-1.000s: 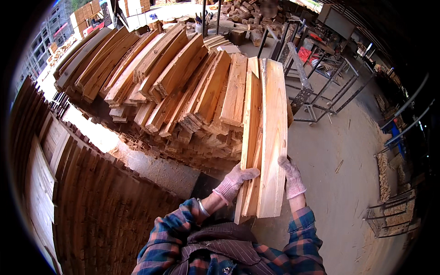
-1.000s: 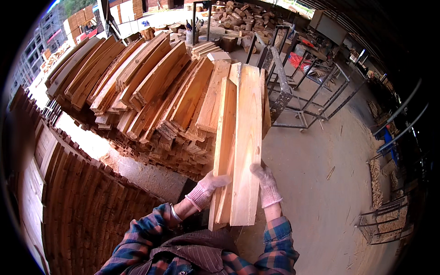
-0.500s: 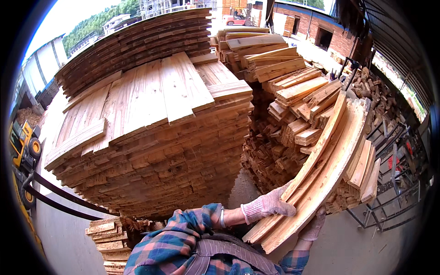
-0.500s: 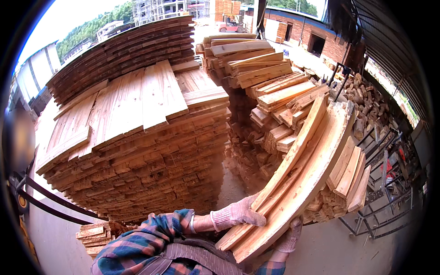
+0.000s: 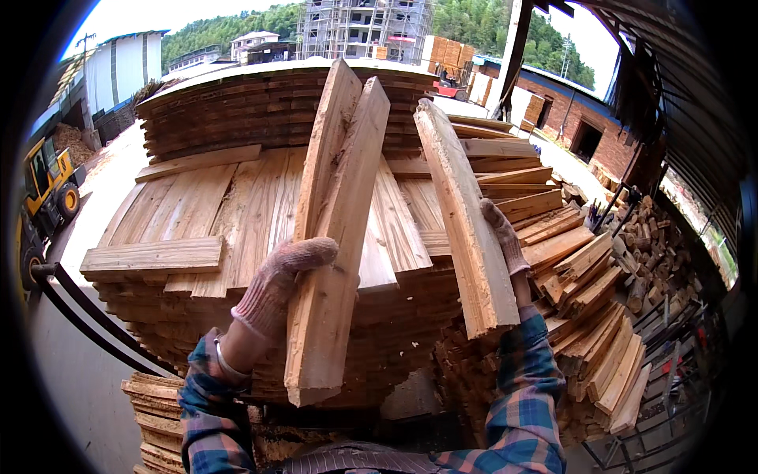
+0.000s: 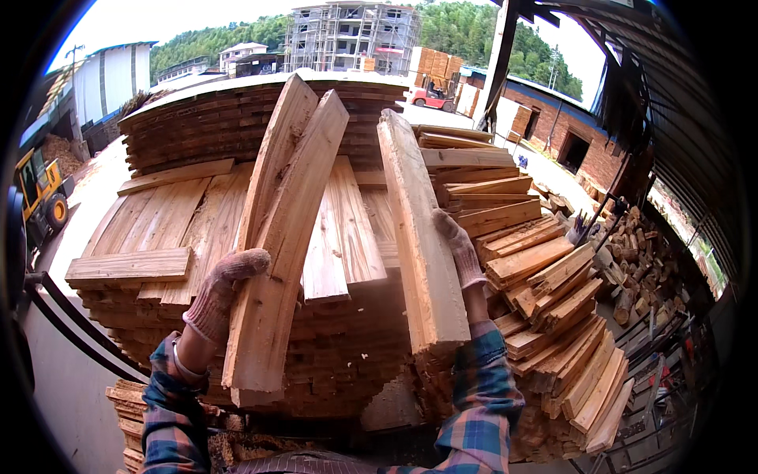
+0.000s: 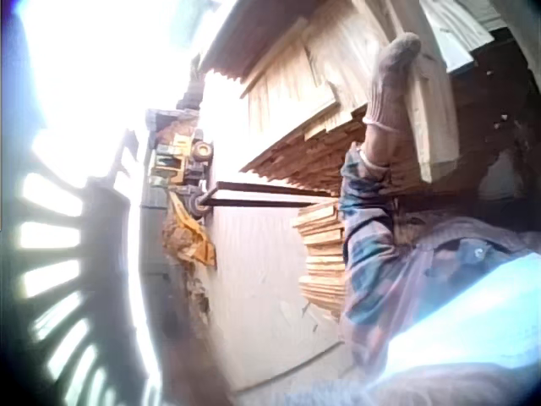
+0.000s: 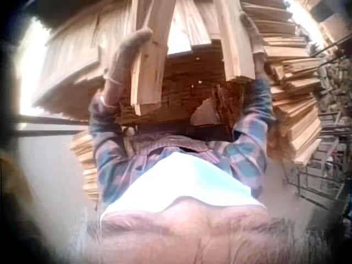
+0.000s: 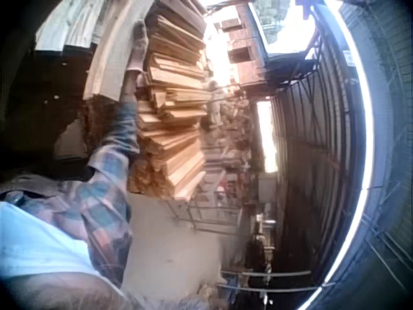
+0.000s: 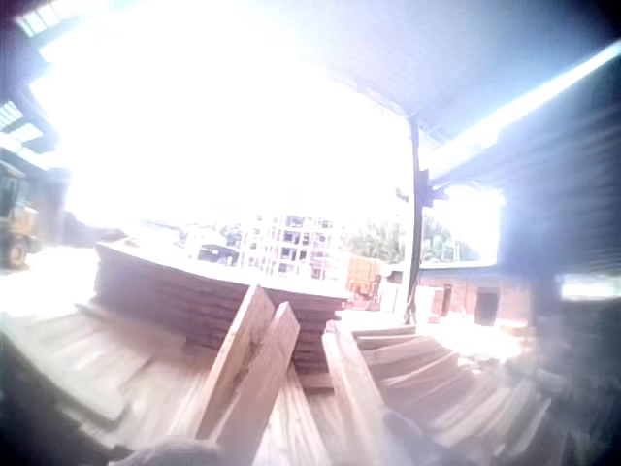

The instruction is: The person repeatedly picks up wooden planks from a large pile and places them onto a stack on a pallet. The person handles the planks one at a time or in small groups, aligning them on the stack. The task continues throughout the clip with the stack growing in height.

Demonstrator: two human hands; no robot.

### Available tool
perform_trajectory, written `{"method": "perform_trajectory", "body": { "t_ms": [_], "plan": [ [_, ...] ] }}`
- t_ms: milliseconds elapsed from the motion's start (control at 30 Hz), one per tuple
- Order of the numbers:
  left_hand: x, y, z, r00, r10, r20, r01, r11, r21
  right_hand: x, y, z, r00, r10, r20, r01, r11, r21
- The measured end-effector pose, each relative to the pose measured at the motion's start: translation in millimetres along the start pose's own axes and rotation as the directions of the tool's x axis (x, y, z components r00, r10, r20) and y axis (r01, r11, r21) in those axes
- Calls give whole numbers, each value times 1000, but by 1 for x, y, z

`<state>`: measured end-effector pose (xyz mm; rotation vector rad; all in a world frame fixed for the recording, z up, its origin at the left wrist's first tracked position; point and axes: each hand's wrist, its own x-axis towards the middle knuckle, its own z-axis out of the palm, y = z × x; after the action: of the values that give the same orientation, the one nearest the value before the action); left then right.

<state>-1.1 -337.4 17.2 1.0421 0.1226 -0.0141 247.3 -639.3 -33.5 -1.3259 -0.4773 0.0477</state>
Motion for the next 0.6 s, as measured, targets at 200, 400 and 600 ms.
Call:
{"method": "perform_trajectory", "body": {
  "t_ms": [200,400,600],
  "plan": [
    [-23,103,-122,821,539,-187,-194,571,798,118,42,22,925,343,162,-298,921,-249],
    [37,142,-213,607,368,-704,724,108,681,150,93,-7,892,-147,428,433,553,-712],
    [44,133,-212,572,466,-675,771,-26,636,138,54,34,897,69,436,351,490,-798]
  ]
}}
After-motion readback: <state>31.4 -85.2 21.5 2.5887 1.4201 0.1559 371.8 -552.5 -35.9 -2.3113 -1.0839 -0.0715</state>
